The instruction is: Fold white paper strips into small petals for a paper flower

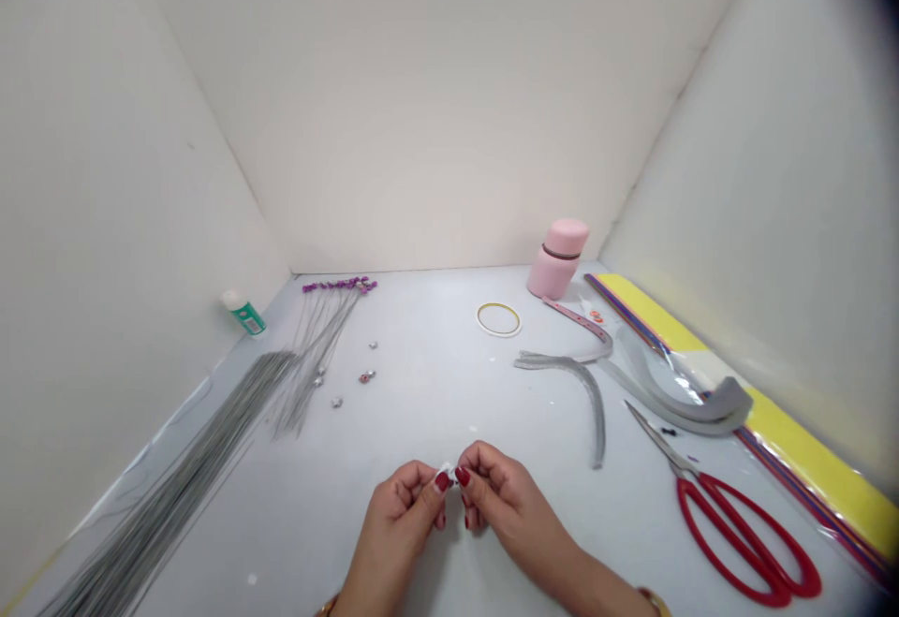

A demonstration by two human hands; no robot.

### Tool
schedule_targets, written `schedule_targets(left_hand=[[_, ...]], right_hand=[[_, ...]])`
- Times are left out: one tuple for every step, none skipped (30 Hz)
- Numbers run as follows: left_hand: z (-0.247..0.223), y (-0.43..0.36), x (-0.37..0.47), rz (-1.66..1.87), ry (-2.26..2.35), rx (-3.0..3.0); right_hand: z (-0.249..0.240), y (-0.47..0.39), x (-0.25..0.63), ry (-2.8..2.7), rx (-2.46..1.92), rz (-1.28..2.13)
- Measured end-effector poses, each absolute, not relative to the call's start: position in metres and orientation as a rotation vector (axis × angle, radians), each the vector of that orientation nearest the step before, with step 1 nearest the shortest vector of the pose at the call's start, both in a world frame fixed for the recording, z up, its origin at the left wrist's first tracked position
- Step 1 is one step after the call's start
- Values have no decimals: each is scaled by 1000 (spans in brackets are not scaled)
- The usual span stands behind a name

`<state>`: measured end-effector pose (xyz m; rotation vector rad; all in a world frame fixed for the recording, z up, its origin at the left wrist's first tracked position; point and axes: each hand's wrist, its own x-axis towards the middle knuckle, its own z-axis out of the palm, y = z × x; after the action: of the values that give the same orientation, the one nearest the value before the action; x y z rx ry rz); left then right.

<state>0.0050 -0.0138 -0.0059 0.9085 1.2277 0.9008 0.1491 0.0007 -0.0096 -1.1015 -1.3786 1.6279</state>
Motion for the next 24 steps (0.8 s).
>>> schedule_targets(left_hand=[[-6, -14, 5, 903, 1225, 904], [-7, -14, 5, 904, 1227, 901], [-7, -14, 5, 903, 1231, 900], [-8, -14, 5, 905, 1236, 900], [-8, -13, 4, 907, 1240, 901], [-8, -13, 4, 909, 1242, 904], [-8, -13, 4, 909, 1244, 906], [-8, -12, 4, 910, 1246, 907], [-7, -12, 4, 911, 1249, 908], [-7, -11, 4, 911, 1256, 908], [-6, -11, 4, 908, 1265, 913], [-5, -10, 4, 904, 1276, 921], [-4, -10, 4, 900, 1287, 932], [-3, -9, 3, 892, 1296, 945], [-3, -9, 3, 884, 1302, 953], [-3, -9, 3, 877, 1302, 962], [-3, -8, 2, 870, 1296, 975], [-4, -8, 2, 865, 1288, 991], [-4, -8, 2, 864, 1278, 1010], [-4, -8, 1, 863, 1266, 1034], [-4, -8, 1, 863, 1255, 1059], [-3, -8, 1, 862, 1244, 1086], [-3, -8, 1, 861, 1236, 1110], [-3, -8, 0, 861, 1231, 1137]], right_hand=[[-10, 1, 149, -1395, -1105, 1615], [-10, 1, 150, -1411, -1108, 1605], [-10, 1, 150, -1425, -1109, 1599], [-10, 1, 150, -1435, -1109, 1596], [-10, 1, 151, -1442, -1107, 1595], [-10, 2, 151, -1446, -1106, 1596], [-9, 2, 151, -1450, -1107, 1596], [-9, 2, 151, -1456, -1110, 1593], [-8, 2, 151, -1465, -1115, 1587], [-8, 2, 151, -1476, -1121, 1583], [-7, 2, 151, -1487, -1126, 1579], [-7, 2, 151, -1495, -1128, 1577], [-6, 2, 151, -1501, -1126, 1580], [-6, 2, 151, -1505, -1123, 1589], [-6, 2, 151, -1507, -1120, 1598], [-6, 2, 151, -1509, -1118, 1606], [-7, 2, 152, -1512, -1118, 1615], [-7, 2, 152, -1512, -1118, 1626], [-7, 2, 152, -1505, -1118, 1637], [-7, 2, 152, -1494, -1115, 1645], [-6, 2, 152, -1483, -1109, 1650], [-6, 2, 153, -1477, -1103, 1651], [-6, 2, 153, -1476, -1097, 1647], [-7, 2, 153, -1481, -1092, 1639]])
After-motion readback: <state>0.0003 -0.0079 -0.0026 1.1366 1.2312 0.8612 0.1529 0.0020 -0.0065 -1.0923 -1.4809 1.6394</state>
